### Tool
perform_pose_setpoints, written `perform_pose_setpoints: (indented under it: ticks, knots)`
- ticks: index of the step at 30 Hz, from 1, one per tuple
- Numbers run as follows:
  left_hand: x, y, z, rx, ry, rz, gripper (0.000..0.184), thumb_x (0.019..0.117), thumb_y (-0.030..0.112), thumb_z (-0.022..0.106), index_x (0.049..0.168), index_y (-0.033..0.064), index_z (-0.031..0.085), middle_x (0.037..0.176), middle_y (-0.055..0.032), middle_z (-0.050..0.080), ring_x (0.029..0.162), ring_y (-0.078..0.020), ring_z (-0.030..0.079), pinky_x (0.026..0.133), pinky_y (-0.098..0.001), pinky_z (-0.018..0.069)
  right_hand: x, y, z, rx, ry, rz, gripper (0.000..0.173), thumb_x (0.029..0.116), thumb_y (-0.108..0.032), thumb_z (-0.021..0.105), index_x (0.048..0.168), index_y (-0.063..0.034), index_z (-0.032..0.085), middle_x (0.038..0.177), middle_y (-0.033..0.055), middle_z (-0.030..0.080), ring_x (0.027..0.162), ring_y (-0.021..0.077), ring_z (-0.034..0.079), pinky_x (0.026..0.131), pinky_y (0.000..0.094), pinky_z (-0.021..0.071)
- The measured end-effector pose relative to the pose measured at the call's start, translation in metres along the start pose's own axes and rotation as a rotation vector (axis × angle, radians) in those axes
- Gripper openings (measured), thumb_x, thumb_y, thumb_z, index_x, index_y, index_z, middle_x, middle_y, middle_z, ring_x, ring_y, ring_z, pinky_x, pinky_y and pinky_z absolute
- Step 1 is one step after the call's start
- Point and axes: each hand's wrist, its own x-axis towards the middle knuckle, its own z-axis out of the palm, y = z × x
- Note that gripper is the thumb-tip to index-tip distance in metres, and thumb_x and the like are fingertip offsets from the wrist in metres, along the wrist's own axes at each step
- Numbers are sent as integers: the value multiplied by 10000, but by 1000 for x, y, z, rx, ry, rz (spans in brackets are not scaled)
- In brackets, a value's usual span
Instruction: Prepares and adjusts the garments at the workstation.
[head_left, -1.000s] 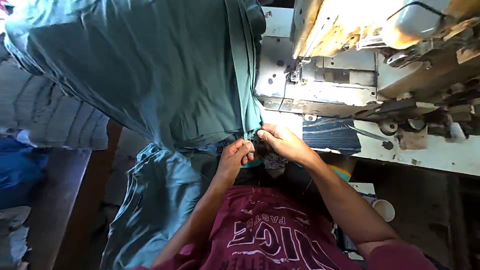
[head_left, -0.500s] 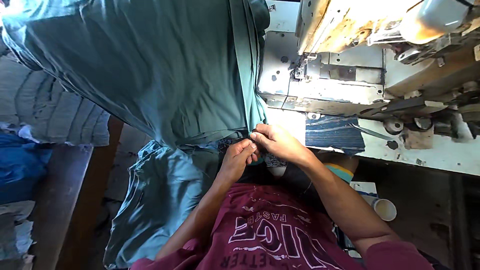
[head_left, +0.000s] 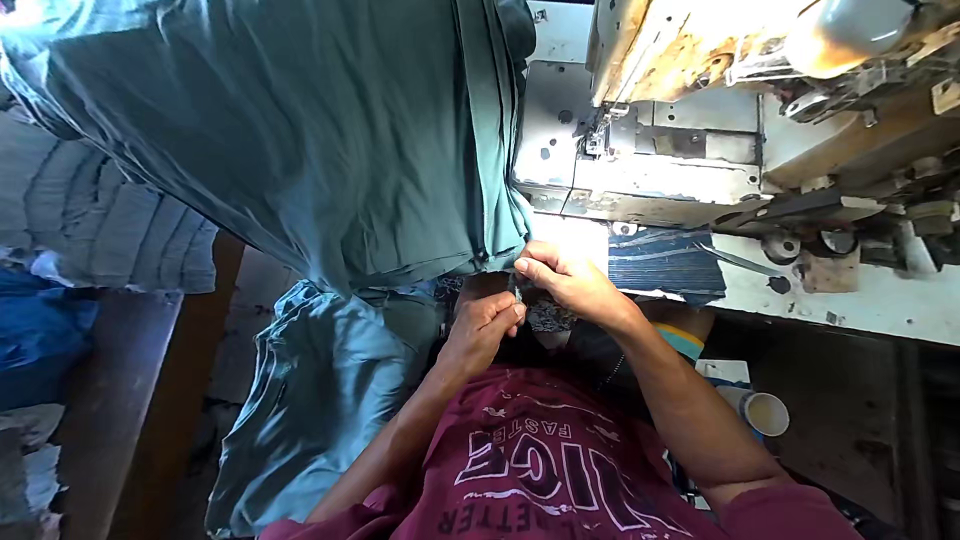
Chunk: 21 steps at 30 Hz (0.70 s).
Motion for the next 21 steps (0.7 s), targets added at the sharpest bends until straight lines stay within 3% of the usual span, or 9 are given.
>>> perform_pose_setpoints:
  ticks: [3, 6, 10, 12, 14, 18, 21]
  knots:
    - [-5, -7, 1, 48, 41, 23, 335, 1086, 235, 465, 879, 103, 693, 788, 36, 669, 691, -73, 615, 646, -259, 520, -8, 11, -9, -82, 192, 47, 360, 1086, -375, 477, 928, -134, 692, 654, 6, 537, 542, 146, 500, 487, 350, 422]
    - [-8, -15, 0, 183, 127, 37, 315, 1079, 265, 484, 892, 127, 696, 767, 50, 659, 691, -53, 624, 647, -255, 537, -11, 11, -9, -267, 343, 122, 312, 1029, -447, 592, 930, -165, 680, 687, -8, 585, 575, 144, 558, 518, 388, 485]
    - [-3, -18, -1, 263, 242, 16, 293, 1072, 272, 506, 905, 131, 701, 780, 55, 675, 698, -38, 636, 649, -241, 546, -5, 0, 15, -487, 296, 128, 217, 966, -349, 706, 997, -134, 717, 777, 18, 687, 690, 193, 673, 635, 486, 576]
    - [0, -19, 0, 261, 274, 11, 284, 1066, 267, 518, 894, 128, 696, 767, 52, 667, 692, -40, 634, 648, -244, 546, 3, -6, 33, -634, 294, 146, 300, 947, -406, 711, 960, -107, 695, 743, 50, 672, 668, 245, 676, 592, 500, 556]
    - [0, -23, 3, 235, 300, -4, 264, 1059, 276, 536, 927, 127, 709, 775, 43, 661, 688, -52, 628, 644, -252, 543, 9, -13, 46, -715, 224, 250, 276, 964, -368, 672, 970, -93, 652, 761, 82, 670, 705, 296, 692, 607, 526, 550]
    - [3, -14, 4, 9, 392, 74, 201, 1049, 191, 562, 1093, 70, 717, 858, -8, 714, 663, -111, 649, 592, -272, 566, 6, -17, 33, -535, 123, 340, 236, 943, -292, 579, 1002, -93, 692, 817, 87, 694, 799, 283, 698, 694, 542, 541]
    - [13, -10, 1, -149, 409, 84, 226, 1046, 162, 540, 1118, 49, 722, 838, -40, 707, 613, -121, 603, 537, -257, 513, 0, -13, 15, -143, 201, 297, 183, 908, -293, 638, 860, -121, 676, 703, 8, 616, 656, 149, 612, 600, 416, 510]
